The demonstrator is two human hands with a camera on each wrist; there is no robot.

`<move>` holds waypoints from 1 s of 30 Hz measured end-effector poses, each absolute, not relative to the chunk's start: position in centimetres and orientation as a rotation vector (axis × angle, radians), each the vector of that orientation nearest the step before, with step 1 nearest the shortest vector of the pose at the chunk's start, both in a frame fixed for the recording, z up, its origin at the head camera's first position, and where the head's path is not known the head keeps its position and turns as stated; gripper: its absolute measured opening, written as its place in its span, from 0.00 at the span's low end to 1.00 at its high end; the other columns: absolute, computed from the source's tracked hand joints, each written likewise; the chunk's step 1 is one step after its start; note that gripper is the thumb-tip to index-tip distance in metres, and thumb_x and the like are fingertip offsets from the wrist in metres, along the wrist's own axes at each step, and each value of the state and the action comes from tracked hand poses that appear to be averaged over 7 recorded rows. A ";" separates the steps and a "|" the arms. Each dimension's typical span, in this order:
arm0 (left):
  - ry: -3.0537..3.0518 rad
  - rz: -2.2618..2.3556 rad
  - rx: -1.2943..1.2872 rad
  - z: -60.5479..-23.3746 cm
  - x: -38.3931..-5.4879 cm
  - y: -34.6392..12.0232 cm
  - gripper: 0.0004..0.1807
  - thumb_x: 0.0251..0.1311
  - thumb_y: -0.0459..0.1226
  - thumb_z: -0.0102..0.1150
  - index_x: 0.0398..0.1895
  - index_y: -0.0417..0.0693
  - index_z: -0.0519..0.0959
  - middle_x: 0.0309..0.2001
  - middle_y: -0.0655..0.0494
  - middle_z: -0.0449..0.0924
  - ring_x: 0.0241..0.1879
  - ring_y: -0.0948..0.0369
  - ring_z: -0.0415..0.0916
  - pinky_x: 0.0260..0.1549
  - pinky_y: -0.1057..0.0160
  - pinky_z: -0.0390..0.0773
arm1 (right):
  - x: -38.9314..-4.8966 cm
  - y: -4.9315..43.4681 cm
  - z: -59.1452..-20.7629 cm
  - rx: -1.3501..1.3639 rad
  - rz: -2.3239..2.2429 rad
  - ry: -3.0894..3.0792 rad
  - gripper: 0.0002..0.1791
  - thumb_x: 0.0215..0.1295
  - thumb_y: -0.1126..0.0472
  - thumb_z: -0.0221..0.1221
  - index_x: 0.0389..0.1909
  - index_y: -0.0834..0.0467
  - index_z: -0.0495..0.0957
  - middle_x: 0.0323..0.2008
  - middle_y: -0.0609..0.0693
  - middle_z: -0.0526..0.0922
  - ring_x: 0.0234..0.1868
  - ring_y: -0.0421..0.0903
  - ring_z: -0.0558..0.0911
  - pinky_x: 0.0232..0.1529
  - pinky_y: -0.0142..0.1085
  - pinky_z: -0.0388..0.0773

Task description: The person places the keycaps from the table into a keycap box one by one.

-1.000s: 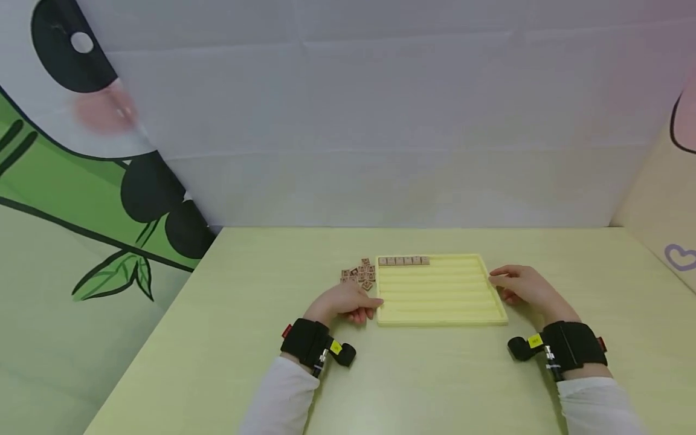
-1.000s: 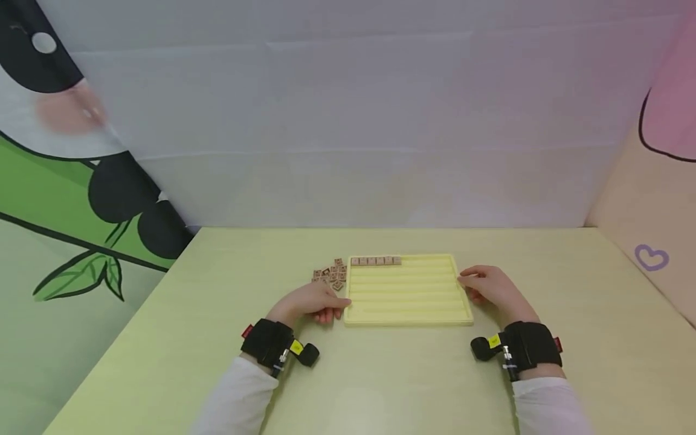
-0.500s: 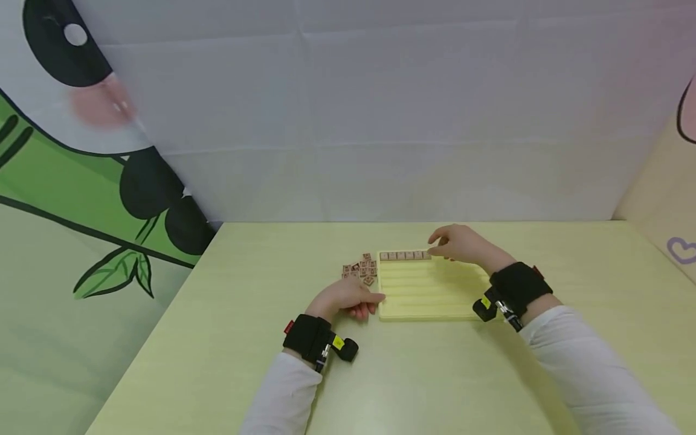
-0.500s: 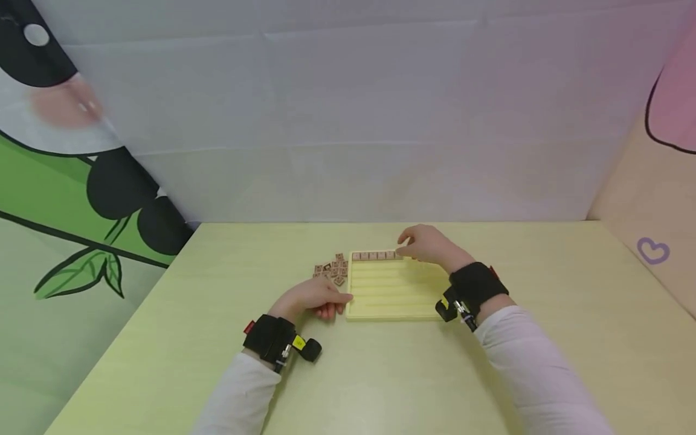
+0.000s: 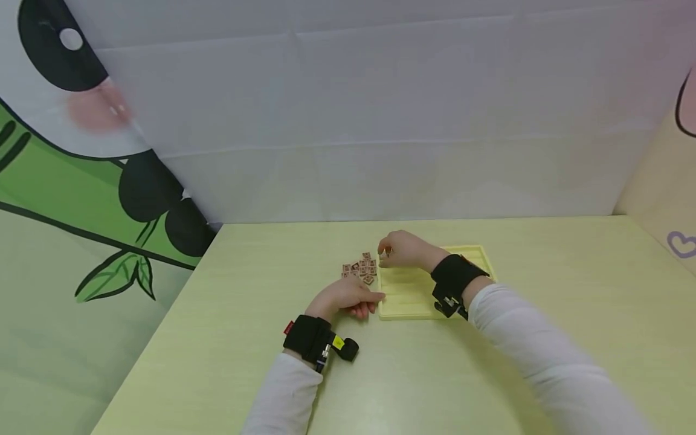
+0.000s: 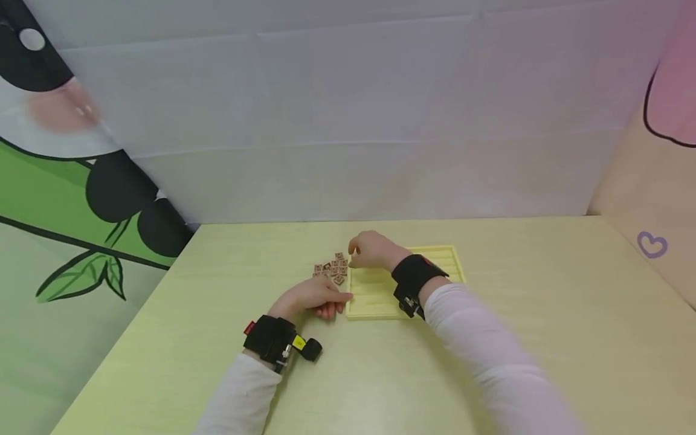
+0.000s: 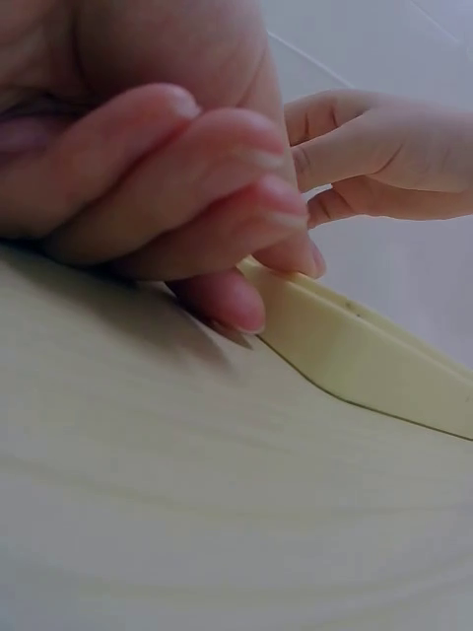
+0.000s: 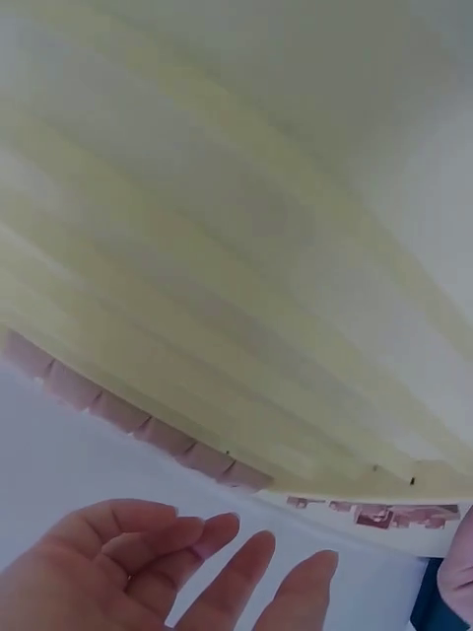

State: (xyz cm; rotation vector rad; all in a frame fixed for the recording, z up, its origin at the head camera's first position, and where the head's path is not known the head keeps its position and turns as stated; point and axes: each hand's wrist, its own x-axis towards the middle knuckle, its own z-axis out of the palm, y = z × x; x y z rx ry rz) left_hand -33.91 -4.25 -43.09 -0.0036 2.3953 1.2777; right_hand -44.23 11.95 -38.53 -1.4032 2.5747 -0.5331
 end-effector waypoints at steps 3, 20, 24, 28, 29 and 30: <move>2.391 1.287 0.007 -43.1 -33.8 -4.3 0.21 0.62 0.47 0.59 0.15 0.45 0.79 0.09 0.60 0.71 0.09 0.69 0.67 0.11 0.73 0.64 | -43.9 10.9 -39.1 -1.445 -0.489 2.552 0.13 0.60 0.61 0.61 0.44 0.63 0.81 0.33 0.53 0.81 0.31 0.45 0.75 0.37 0.37 0.73; 2.416 1.295 0.017 -43.1 -34.2 -4.4 0.21 0.60 0.48 0.60 0.15 0.44 0.80 0.08 0.61 0.71 0.08 0.68 0.67 0.11 0.72 0.63 | -43.1 8.5 -39.0 -1.446 -0.273 2.577 0.06 0.59 0.67 0.60 0.37 0.61 0.82 0.32 0.53 0.82 0.32 0.46 0.76 0.36 0.36 0.75; 2.411 1.297 0.000 -43.1 -34.4 -4.3 0.21 0.61 0.48 0.60 0.15 0.44 0.79 0.08 0.60 0.71 0.09 0.68 0.66 0.11 0.72 0.64 | -43.4 8.3 -39.0 -1.471 -0.248 2.568 0.03 0.59 0.68 0.59 0.32 0.60 0.81 0.29 0.53 0.80 0.28 0.45 0.72 0.33 0.34 0.71; 2.402 1.302 0.000 -43.0 -34.6 -4.1 0.21 0.61 0.47 0.60 0.15 0.44 0.79 0.08 0.61 0.70 0.09 0.69 0.66 0.11 0.72 0.64 | -43.8 8.4 -39.1 -1.488 -0.267 2.576 0.04 0.58 0.67 0.61 0.34 0.60 0.82 0.32 0.53 0.81 0.31 0.46 0.75 0.36 0.35 0.74; 2.403 1.303 0.001 -43.0 -34.7 -4.1 0.21 0.61 0.47 0.60 0.15 0.44 0.79 0.08 0.61 0.71 0.09 0.69 0.66 0.11 0.72 0.64 | -43.9 8.4 -39.1 -1.495 -0.283 2.575 0.05 0.58 0.67 0.61 0.35 0.61 0.83 0.33 0.53 0.82 0.33 0.47 0.77 0.37 0.36 0.75; 2.402 1.308 0.001 -43.0 -34.8 -4.0 0.21 0.61 0.46 0.60 0.15 0.44 0.79 0.08 0.61 0.71 0.09 0.69 0.66 0.11 0.72 0.64 | -44.0 8.5 -39.0 -1.504 -0.308 2.570 0.06 0.57 0.68 0.61 0.36 0.61 0.83 0.34 0.53 0.82 0.34 0.48 0.78 0.39 0.37 0.76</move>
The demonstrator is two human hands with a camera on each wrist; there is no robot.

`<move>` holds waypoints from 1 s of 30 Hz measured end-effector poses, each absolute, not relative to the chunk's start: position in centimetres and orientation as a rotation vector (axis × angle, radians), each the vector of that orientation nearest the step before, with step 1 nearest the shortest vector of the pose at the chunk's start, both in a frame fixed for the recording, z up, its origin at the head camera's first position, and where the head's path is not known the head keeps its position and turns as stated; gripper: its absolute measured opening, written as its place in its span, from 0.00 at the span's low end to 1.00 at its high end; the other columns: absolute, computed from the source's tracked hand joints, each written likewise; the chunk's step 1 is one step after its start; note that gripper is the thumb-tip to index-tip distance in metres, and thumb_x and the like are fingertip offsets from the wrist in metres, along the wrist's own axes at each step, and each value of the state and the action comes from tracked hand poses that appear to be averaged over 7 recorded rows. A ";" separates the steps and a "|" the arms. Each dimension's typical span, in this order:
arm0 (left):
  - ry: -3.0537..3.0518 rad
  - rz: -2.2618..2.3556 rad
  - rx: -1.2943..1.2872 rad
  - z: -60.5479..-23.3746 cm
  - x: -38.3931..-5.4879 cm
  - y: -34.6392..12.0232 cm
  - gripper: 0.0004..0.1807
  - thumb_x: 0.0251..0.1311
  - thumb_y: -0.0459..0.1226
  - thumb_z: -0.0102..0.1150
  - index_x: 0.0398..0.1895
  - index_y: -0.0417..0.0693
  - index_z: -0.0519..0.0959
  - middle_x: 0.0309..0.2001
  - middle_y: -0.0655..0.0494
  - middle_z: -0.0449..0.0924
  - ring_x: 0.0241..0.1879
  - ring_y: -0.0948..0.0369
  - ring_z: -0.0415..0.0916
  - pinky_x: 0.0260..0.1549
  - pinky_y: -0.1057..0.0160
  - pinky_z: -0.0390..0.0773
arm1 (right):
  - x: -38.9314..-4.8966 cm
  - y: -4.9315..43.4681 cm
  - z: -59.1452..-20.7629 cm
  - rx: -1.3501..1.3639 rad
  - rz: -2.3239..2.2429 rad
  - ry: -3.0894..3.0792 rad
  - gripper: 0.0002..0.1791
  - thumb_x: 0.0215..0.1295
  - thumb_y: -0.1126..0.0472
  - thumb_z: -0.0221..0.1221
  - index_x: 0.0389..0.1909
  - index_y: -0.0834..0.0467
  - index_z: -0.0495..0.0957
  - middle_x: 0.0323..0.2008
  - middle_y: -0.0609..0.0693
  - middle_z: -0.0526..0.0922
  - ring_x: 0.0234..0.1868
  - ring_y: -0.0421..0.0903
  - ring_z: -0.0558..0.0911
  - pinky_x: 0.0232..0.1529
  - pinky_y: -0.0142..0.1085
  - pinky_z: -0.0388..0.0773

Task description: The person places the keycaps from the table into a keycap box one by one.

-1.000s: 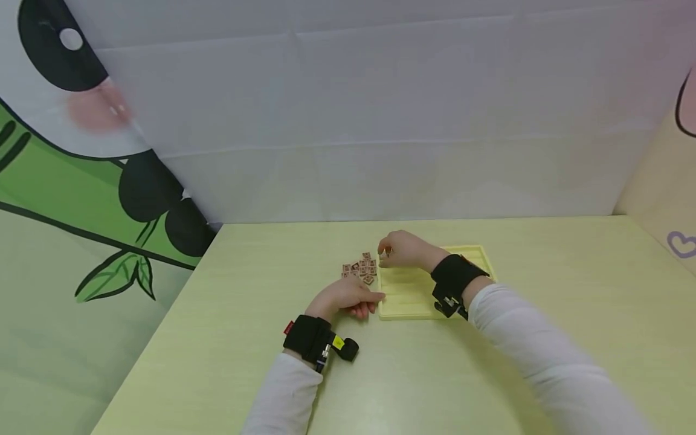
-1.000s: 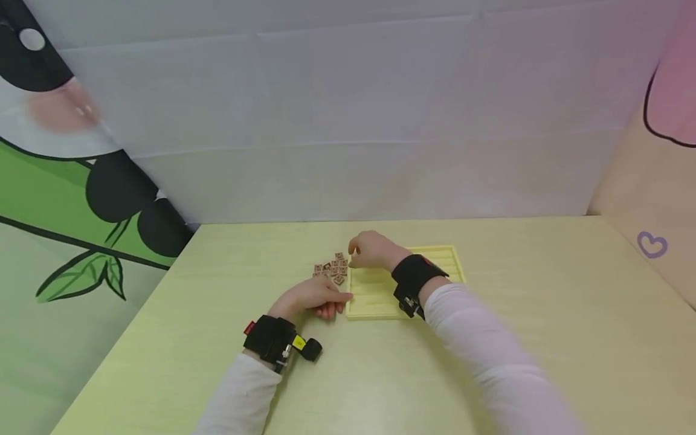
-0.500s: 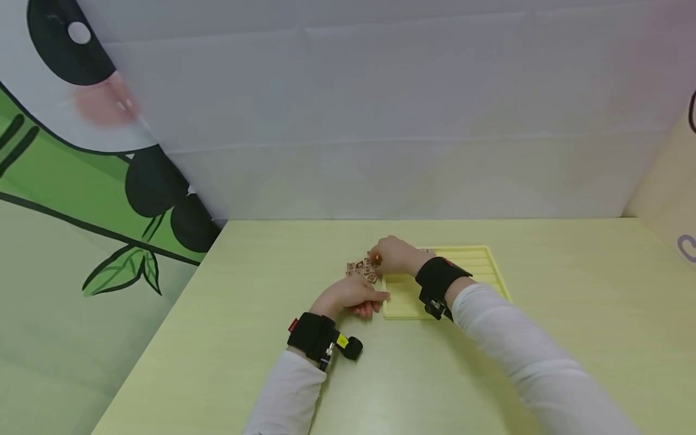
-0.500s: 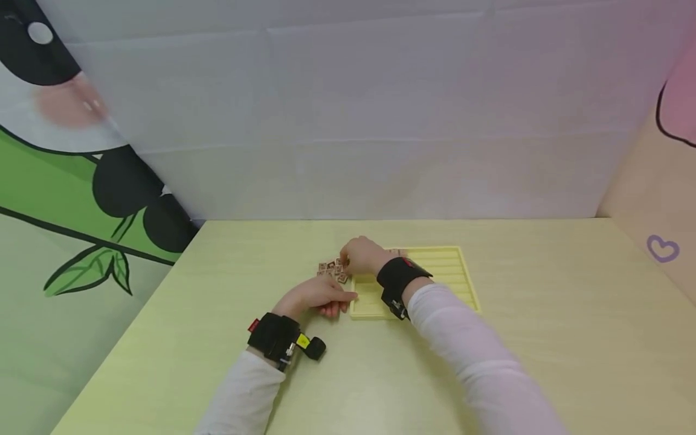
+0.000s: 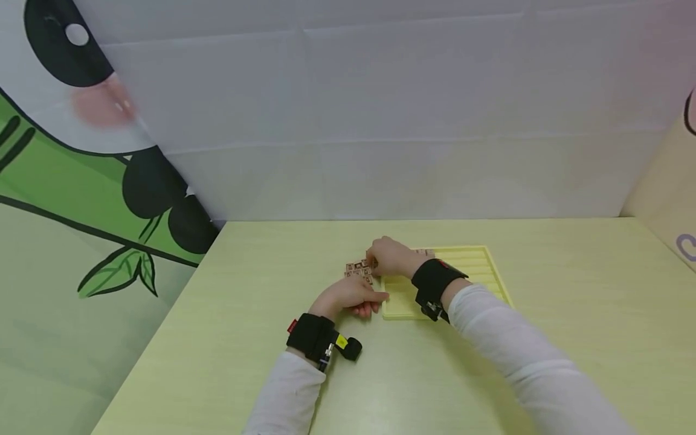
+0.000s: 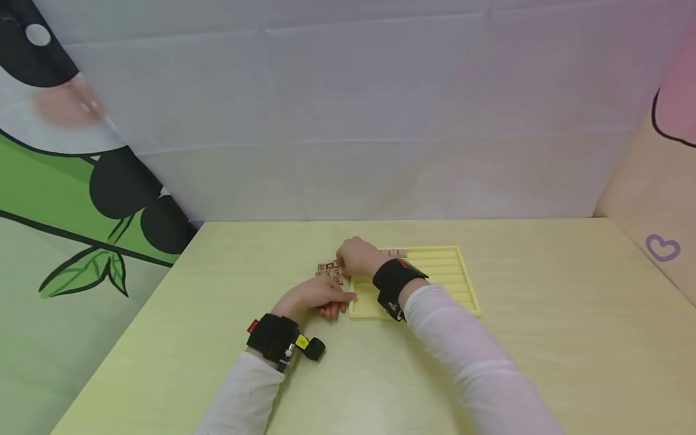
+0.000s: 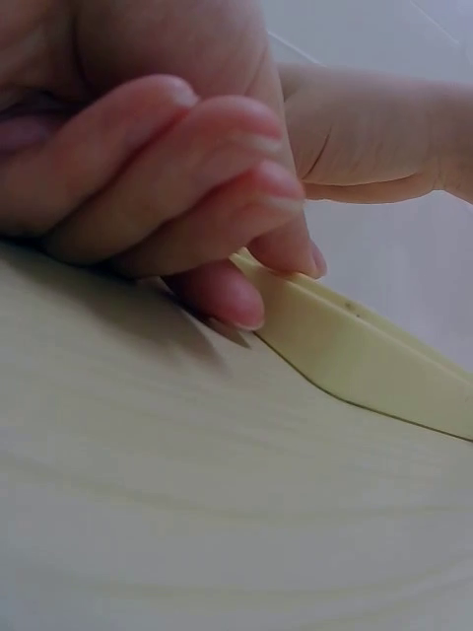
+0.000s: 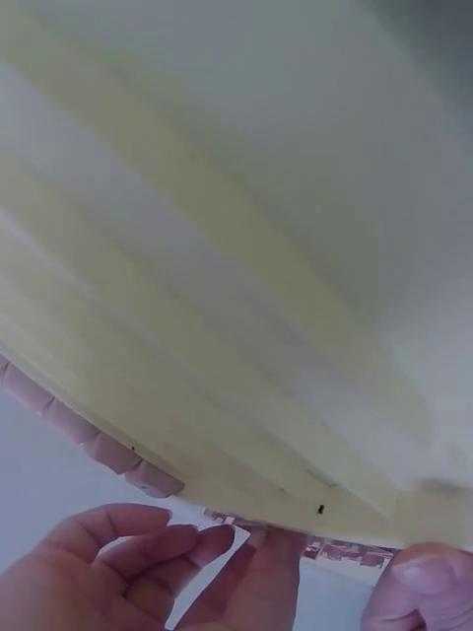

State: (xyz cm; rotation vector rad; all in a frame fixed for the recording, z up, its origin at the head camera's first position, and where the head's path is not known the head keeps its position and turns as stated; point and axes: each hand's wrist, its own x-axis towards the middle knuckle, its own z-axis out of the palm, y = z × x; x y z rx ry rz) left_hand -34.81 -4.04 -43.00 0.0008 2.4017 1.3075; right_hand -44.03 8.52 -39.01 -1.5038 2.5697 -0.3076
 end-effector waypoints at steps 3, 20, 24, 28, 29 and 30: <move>2.399 1.320 -0.004 -43.0 -35.1 -4.0 0.21 0.61 0.46 0.60 0.15 0.44 0.79 0.08 0.61 0.71 0.08 0.69 0.66 0.11 0.72 0.63 | -44.4 8.8 -38.8 -1.518 -0.370 2.552 0.08 0.57 0.68 0.60 0.38 0.62 0.83 0.37 0.54 0.83 0.39 0.49 0.79 0.44 0.39 0.76; 2.403 1.314 -0.054 -43.0 -35.8 -3.5 0.21 0.61 0.48 0.60 0.16 0.45 0.80 0.09 0.60 0.71 0.09 0.68 0.66 0.12 0.72 0.63 | -45.3 12.8 -37.4 -1.542 -0.680 2.458 0.07 0.60 0.68 0.60 0.39 0.63 0.77 0.36 0.54 0.81 0.37 0.48 0.80 0.39 0.37 0.76; 2.401 1.304 -0.067 -42.8 -35.8 -3.5 0.21 0.61 0.48 0.59 0.16 0.45 0.79 0.10 0.60 0.71 0.10 0.68 0.66 0.12 0.72 0.63 | -45.6 14.0 -37.6 -1.534 -0.663 2.450 0.12 0.62 0.68 0.57 0.46 0.64 0.80 0.42 0.57 0.83 0.40 0.49 0.81 0.42 0.38 0.78; 2.393 1.296 -0.082 -42.6 -35.8 -3.4 0.21 0.62 0.48 0.59 0.15 0.46 0.79 0.10 0.60 0.71 0.10 0.68 0.66 0.12 0.72 0.63 | -45.9 15.1 -37.6 -1.523 -0.644 2.459 0.09 0.62 0.68 0.57 0.42 0.63 0.82 0.40 0.55 0.84 0.37 0.46 0.81 0.42 0.37 0.78; 2.393 1.295 -0.083 -42.5 -35.8 -3.4 0.21 0.62 0.48 0.59 0.15 0.46 0.79 0.10 0.61 0.70 0.10 0.68 0.65 0.12 0.72 0.63 | -45.9 15.4 -37.6 -1.521 -0.645 2.464 0.08 0.62 0.68 0.57 0.40 0.62 0.82 0.38 0.54 0.84 0.36 0.45 0.80 0.41 0.37 0.77; 2.393 1.294 -0.081 -42.5 -35.8 -3.4 0.21 0.62 0.48 0.59 0.15 0.46 0.79 0.10 0.61 0.70 0.10 0.68 0.65 0.12 0.72 0.63 | -46.0 15.7 -37.5 -1.514 -0.649 2.467 0.07 0.63 0.68 0.57 0.38 0.62 0.82 0.35 0.53 0.83 0.34 0.45 0.79 0.40 0.37 0.76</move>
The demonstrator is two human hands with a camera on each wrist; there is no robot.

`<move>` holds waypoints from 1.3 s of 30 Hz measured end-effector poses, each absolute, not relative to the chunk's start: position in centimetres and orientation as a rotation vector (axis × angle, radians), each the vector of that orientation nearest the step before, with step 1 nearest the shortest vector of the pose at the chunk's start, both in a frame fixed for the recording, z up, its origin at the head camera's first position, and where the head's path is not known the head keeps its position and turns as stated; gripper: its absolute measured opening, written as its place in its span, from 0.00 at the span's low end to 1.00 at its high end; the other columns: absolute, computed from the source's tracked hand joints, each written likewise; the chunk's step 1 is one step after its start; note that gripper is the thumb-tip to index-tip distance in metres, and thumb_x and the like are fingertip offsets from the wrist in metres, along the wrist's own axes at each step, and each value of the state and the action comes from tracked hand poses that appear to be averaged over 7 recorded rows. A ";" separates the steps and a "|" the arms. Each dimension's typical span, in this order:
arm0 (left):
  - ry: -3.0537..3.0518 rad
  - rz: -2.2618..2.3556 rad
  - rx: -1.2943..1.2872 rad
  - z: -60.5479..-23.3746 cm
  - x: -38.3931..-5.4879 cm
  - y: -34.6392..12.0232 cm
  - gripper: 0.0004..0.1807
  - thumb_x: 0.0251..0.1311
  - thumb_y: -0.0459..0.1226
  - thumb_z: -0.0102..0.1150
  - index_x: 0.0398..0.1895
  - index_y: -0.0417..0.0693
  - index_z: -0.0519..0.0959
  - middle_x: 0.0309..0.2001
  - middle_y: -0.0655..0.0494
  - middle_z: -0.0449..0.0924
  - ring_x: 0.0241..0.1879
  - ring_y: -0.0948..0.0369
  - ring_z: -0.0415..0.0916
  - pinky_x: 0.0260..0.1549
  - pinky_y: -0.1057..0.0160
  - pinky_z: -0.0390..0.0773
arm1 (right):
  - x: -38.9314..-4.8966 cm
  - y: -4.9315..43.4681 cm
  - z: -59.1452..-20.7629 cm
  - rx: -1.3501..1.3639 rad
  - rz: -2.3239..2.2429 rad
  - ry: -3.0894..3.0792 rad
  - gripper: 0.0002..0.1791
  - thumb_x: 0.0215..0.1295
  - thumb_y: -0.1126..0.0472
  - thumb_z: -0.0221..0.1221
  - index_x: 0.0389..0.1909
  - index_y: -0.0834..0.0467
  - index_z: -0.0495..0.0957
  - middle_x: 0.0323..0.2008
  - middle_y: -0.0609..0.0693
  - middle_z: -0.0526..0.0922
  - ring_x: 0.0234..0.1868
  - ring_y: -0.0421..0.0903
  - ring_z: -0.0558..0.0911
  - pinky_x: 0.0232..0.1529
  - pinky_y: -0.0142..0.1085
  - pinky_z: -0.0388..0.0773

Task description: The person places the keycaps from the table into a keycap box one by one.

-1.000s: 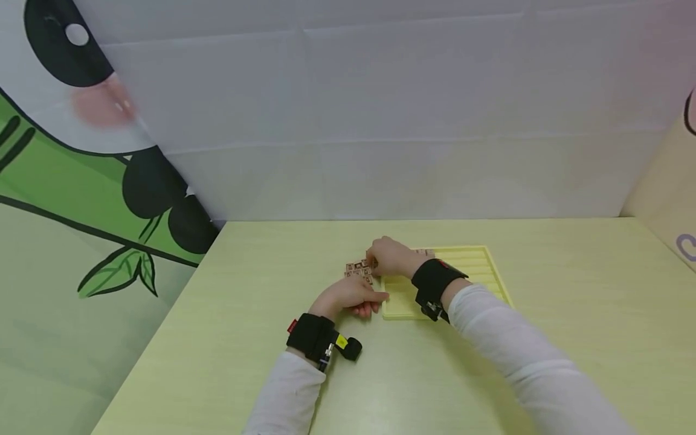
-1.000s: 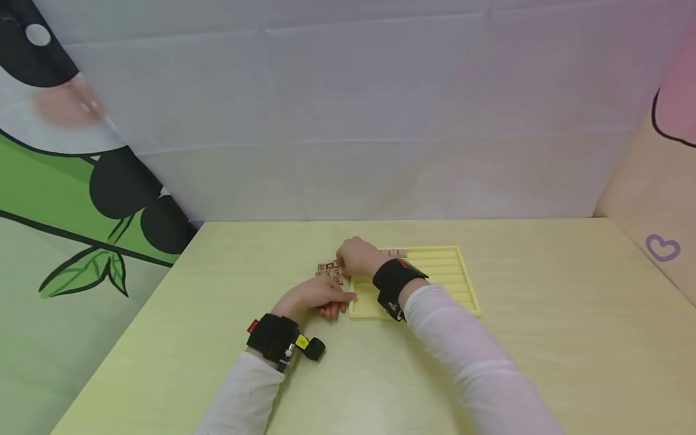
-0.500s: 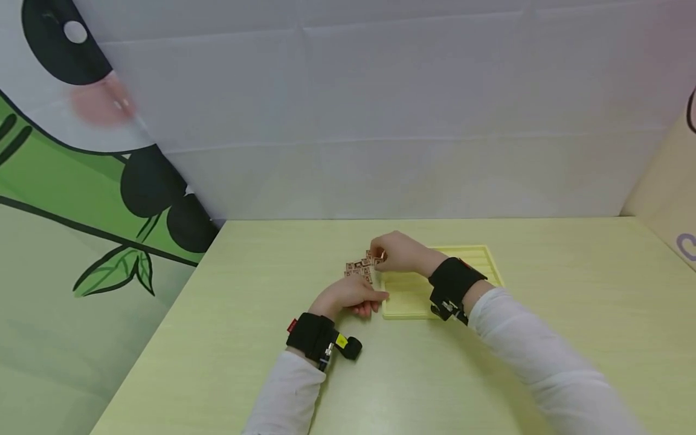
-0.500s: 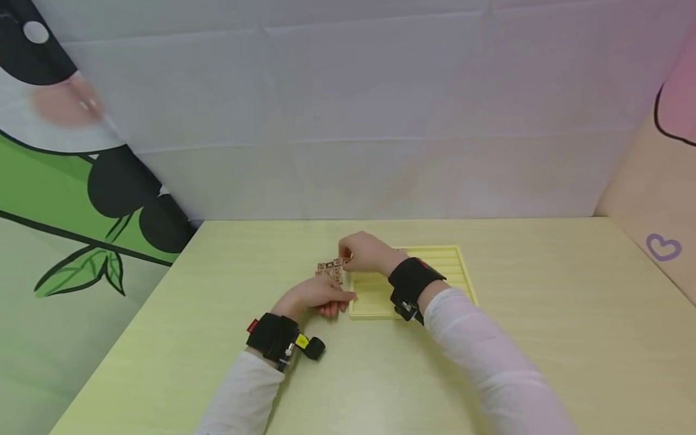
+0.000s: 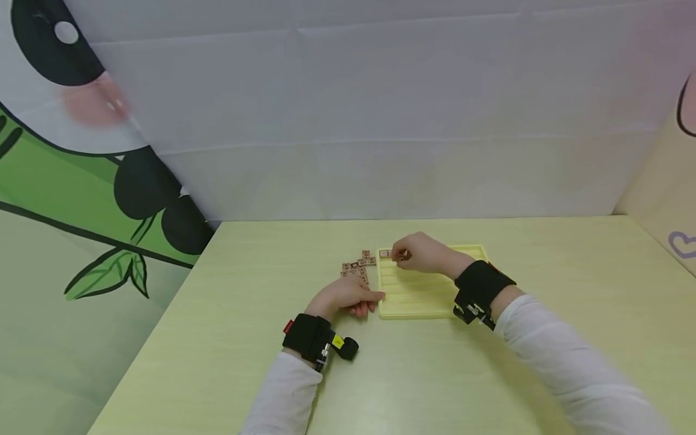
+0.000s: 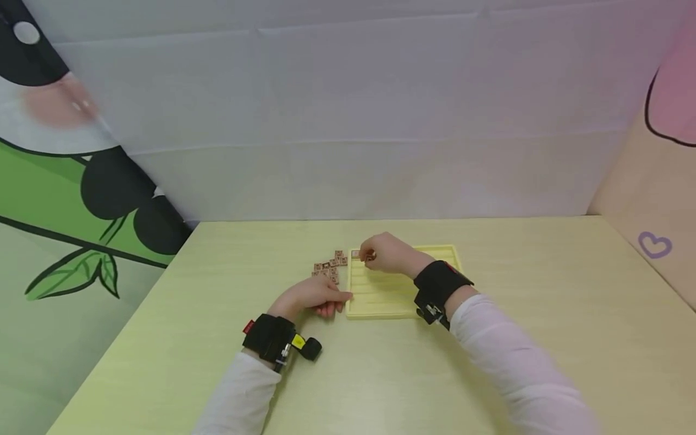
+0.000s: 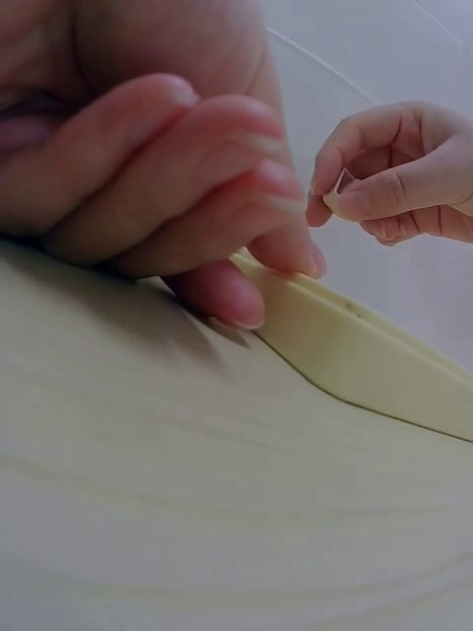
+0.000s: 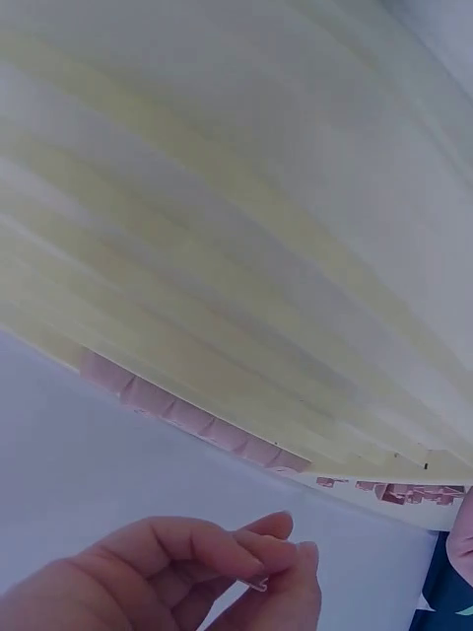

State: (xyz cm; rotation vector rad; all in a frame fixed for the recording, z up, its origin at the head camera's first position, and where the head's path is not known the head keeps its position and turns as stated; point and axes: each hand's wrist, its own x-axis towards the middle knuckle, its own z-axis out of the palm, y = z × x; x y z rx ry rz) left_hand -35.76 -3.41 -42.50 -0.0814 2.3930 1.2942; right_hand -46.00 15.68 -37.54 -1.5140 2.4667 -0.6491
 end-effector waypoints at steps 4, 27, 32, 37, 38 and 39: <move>2.407 1.282 -0.076 -42.5 -35.8 -3.4 0.21 0.62 0.47 0.59 0.15 0.46 0.78 0.10 0.61 0.70 0.10 0.68 0.65 0.12 0.72 0.64 | -46.6 16.7 -37.6 -1.495 -0.658 2.483 0.04 0.62 0.69 0.56 0.33 0.61 0.80 0.29 0.48 0.79 0.29 0.42 0.72 0.36 0.37 0.70; 2.421 1.257 -0.034 -43.2 -35.3 -3.7 0.21 0.62 0.48 0.59 0.16 0.45 0.80 0.09 0.61 0.70 0.09 0.69 0.65 0.12 0.72 0.63 | -46.2 20.7 -38.6 -1.216 -0.789 2.506 0.16 0.67 0.67 0.55 0.54 0.66 0.77 0.47 0.61 0.82 0.40 0.50 0.83 0.42 0.39 0.80; 2.425 1.246 -0.019 -43.4 -34.9 -3.9 0.21 0.62 0.48 0.59 0.16 0.45 0.80 0.10 0.61 0.70 0.10 0.68 0.65 0.12 0.72 0.64 | -45.6 20.9 -39.2 -1.240 -0.807 2.541 0.17 0.65 0.64 0.58 0.53 0.66 0.77 0.48 0.59 0.81 0.42 0.51 0.80 0.44 0.41 0.78; 2.422 1.234 -0.009 -43.3 -34.6 -4.1 0.21 0.62 0.48 0.59 0.16 0.45 0.80 0.10 0.61 0.70 0.10 0.68 0.65 0.12 0.72 0.64 | -45.1 21.1 -39.9 -1.289 -0.826 2.552 0.16 0.62 0.66 0.60 0.50 0.68 0.78 0.46 0.60 0.81 0.41 0.51 0.80 0.44 0.42 0.78; 2.422 1.233 -0.007 -43.3 -34.5 -4.1 0.21 0.62 0.48 0.59 0.16 0.45 0.80 0.10 0.61 0.70 0.10 0.68 0.65 0.13 0.72 0.64 | -45.0 21.1 -40.0 -1.291 -0.829 2.555 0.16 0.62 0.66 0.60 0.50 0.68 0.78 0.46 0.60 0.81 0.40 0.51 0.80 0.44 0.42 0.78; 2.423 1.230 -0.005 -43.3 -34.4 -4.1 0.21 0.62 0.48 0.59 0.16 0.45 0.80 0.10 0.60 0.70 0.10 0.68 0.65 0.13 0.72 0.64 | -44.9 21.2 -40.1 -1.295 -0.830 2.558 0.16 0.62 0.66 0.60 0.50 0.68 0.78 0.45 0.59 0.81 0.40 0.50 0.80 0.44 0.42 0.77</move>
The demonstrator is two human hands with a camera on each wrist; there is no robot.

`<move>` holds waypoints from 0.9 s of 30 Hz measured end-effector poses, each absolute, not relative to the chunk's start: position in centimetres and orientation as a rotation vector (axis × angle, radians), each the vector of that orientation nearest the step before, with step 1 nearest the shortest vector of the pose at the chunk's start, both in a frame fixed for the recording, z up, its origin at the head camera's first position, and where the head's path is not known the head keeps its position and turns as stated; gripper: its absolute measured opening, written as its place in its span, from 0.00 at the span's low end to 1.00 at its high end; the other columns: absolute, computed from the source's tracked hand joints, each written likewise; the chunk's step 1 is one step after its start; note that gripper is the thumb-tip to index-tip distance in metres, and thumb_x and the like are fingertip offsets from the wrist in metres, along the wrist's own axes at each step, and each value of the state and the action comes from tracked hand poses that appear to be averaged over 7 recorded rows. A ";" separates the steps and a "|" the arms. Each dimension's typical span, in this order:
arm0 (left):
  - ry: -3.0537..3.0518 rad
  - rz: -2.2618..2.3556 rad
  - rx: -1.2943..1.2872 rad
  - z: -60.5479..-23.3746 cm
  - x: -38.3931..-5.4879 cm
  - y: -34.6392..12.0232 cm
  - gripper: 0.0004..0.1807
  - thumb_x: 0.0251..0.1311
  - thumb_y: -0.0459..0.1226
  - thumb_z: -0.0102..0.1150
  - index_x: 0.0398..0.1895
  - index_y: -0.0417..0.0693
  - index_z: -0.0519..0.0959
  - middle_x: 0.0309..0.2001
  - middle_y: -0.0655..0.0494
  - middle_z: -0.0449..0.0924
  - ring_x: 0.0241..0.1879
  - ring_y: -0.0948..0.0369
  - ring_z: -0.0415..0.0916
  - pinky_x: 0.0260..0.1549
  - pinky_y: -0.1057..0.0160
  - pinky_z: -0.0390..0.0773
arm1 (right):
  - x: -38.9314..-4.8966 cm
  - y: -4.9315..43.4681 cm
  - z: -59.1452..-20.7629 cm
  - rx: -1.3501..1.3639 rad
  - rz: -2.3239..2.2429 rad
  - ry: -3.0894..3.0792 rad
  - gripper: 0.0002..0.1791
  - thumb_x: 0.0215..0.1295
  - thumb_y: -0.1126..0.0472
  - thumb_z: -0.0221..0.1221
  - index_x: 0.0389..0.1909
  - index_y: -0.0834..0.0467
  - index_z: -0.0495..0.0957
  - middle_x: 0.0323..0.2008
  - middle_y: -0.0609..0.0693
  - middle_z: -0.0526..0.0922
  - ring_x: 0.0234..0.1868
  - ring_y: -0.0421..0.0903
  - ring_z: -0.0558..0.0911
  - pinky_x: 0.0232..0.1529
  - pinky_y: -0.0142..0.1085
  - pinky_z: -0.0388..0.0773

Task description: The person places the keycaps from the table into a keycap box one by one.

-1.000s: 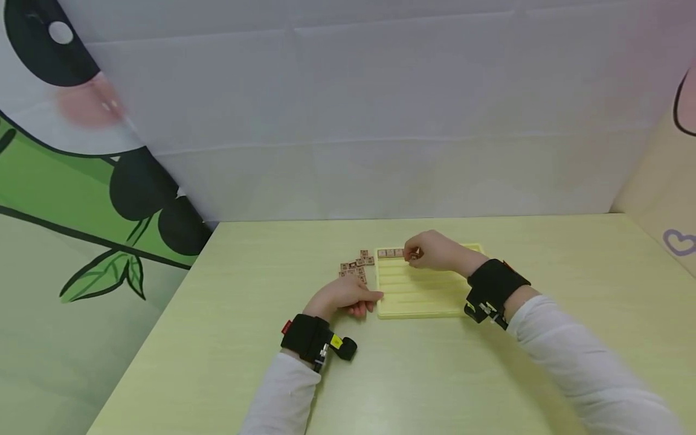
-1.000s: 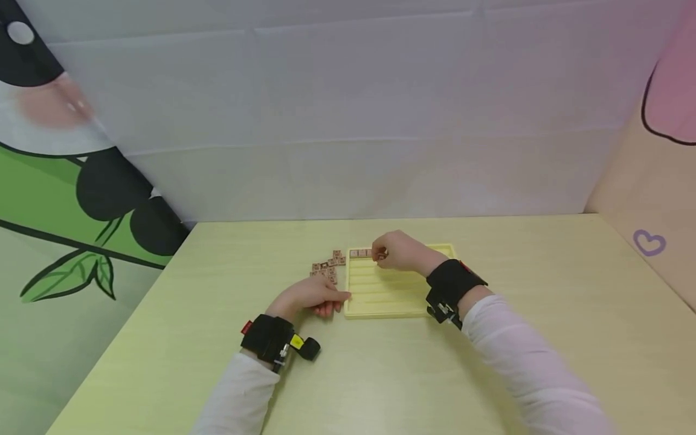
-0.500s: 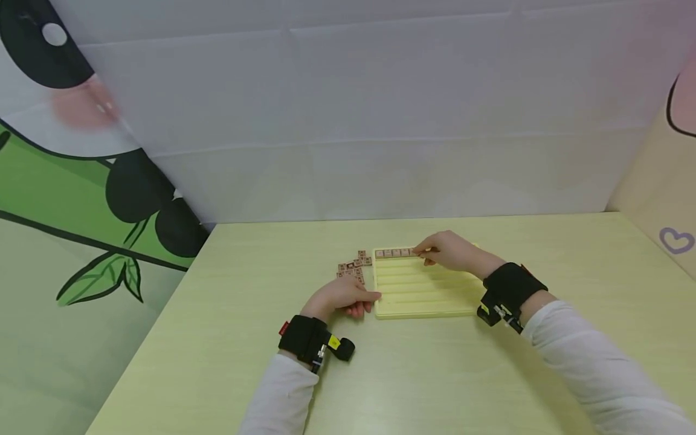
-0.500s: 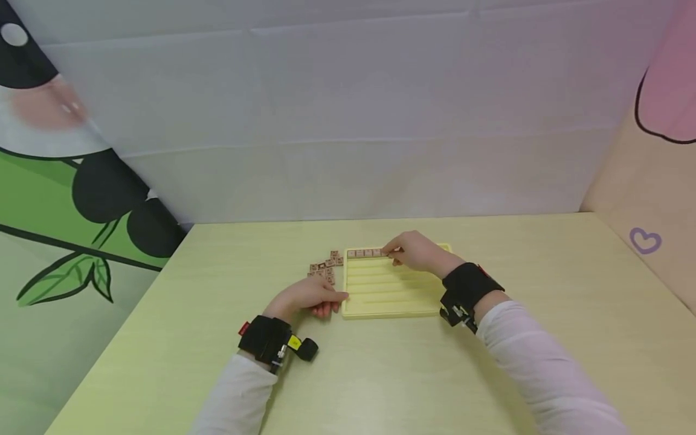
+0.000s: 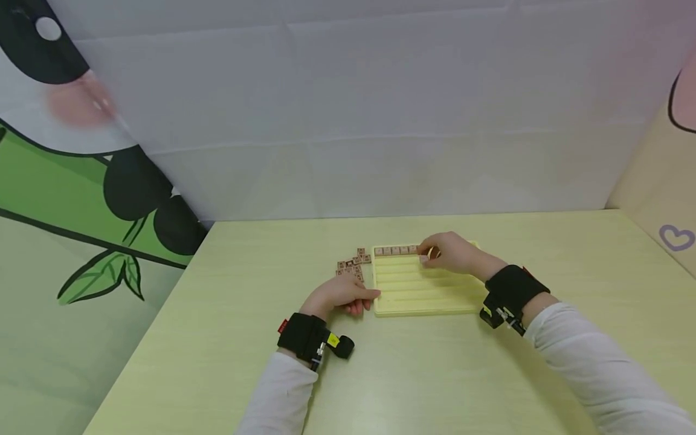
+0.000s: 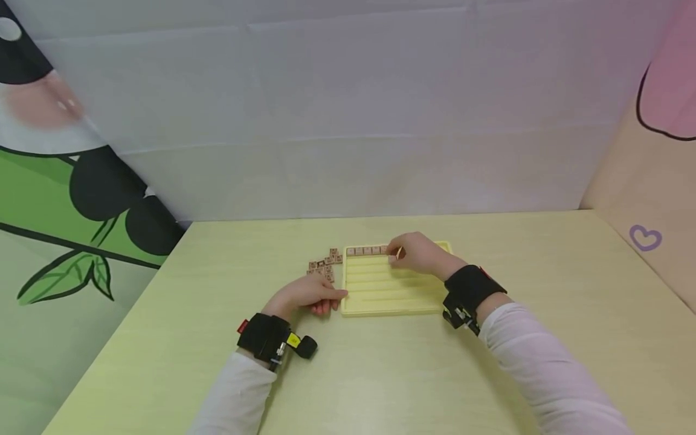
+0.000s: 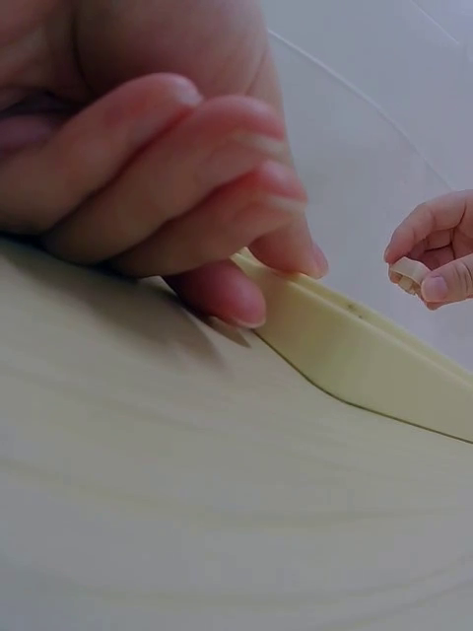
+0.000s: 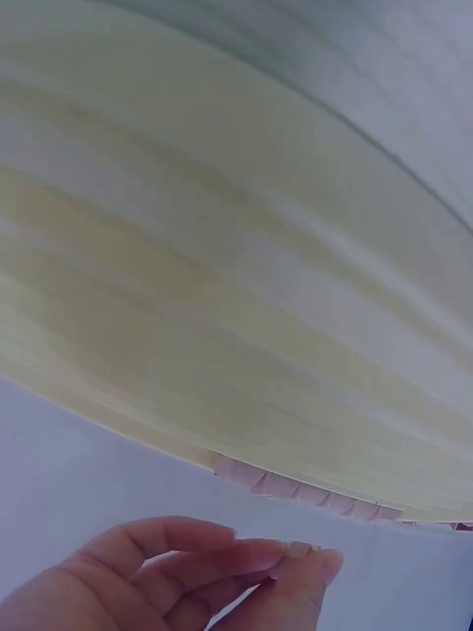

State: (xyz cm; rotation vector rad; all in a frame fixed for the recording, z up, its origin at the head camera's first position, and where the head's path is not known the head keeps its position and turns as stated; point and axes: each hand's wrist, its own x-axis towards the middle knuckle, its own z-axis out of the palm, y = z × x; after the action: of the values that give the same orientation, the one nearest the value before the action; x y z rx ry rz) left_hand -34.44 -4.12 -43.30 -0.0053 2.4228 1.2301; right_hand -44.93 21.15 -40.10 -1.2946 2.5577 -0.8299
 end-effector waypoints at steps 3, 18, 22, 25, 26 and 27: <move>2.428 1.229 -0.003 -43.2 -34.4 -4.1 0.21 0.62 0.48 0.59 0.16 0.45 0.80 0.10 0.60 0.70 0.11 0.68 0.65 0.13 0.72 0.64 | -44.9 21.3 -40.2 -1.312 -0.828 2.563 0.15 0.63 0.66 0.59 0.50 0.66 0.78 0.42 0.58 0.81 0.39 0.50 0.79 0.44 0.43 0.77; 2.407 1.264 -0.021 -43.3 -34.4 -4.0 0.21 0.61 0.48 0.59 0.16 0.44 0.80 0.09 0.61 0.70 0.10 0.68 0.66 0.12 0.72 0.64 | -44.6 21.4 -40.6 -1.292 -0.833 2.564 0.10 0.59 0.64 0.64 0.40 0.63 0.80 0.32 0.51 0.79 0.31 0.43 0.75 0.36 0.37 0.74; 2.407 1.262 -0.027 -43.4 -34.4 -4.1 0.21 0.61 0.48 0.60 0.16 0.44 0.80 0.09 0.61 0.70 0.09 0.68 0.66 0.11 0.72 0.63 | -44.5 21.5 -40.5 -1.256 -0.845 2.576 0.13 0.58 0.62 0.65 0.42 0.64 0.81 0.34 0.51 0.80 0.32 0.44 0.76 0.37 0.36 0.75; 2.408 1.262 -0.029 -43.4 -34.4 -4.1 0.21 0.61 0.48 0.60 0.16 0.44 0.80 0.09 0.60 0.70 0.09 0.68 0.66 0.11 0.72 0.63 | -44.6 21.6 -40.3 -1.229 -0.862 2.590 0.13 0.58 0.64 0.64 0.43 0.65 0.81 0.38 0.55 0.82 0.36 0.48 0.80 0.39 0.38 0.78; 2.408 1.262 -0.030 -43.4 -34.3 -4.1 0.21 0.61 0.48 0.60 0.16 0.44 0.80 0.09 0.60 0.70 0.09 0.68 0.66 0.11 0.72 0.64 | -44.6 21.7 -40.3 -1.216 -0.863 2.596 0.13 0.59 0.64 0.64 0.44 0.65 0.81 0.40 0.57 0.82 0.37 0.49 0.81 0.39 0.39 0.79; 2.408 1.263 -0.031 -43.4 -34.3 -4.1 0.21 0.61 0.48 0.60 0.16 0.44 0.80 0.09 0.60 0.70 0.09 0.68 0.66 0.11 0.72 0.64 | -44.7 21.8 -40.2 -1.202 -0.862 2.602 0.13 0.60 0.64 0.62 0.45 0.65 0.80 0.41 0.57 0.82 0.39 0.51 0.82 0.40 0.39 0.79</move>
State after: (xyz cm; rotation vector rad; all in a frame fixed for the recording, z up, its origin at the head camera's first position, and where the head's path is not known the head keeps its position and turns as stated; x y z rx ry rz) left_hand -34.30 -4.09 -43.38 -0.0308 2.4084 1.2630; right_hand -44.69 21.78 -40.21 -1.2019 2.6023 -0.8621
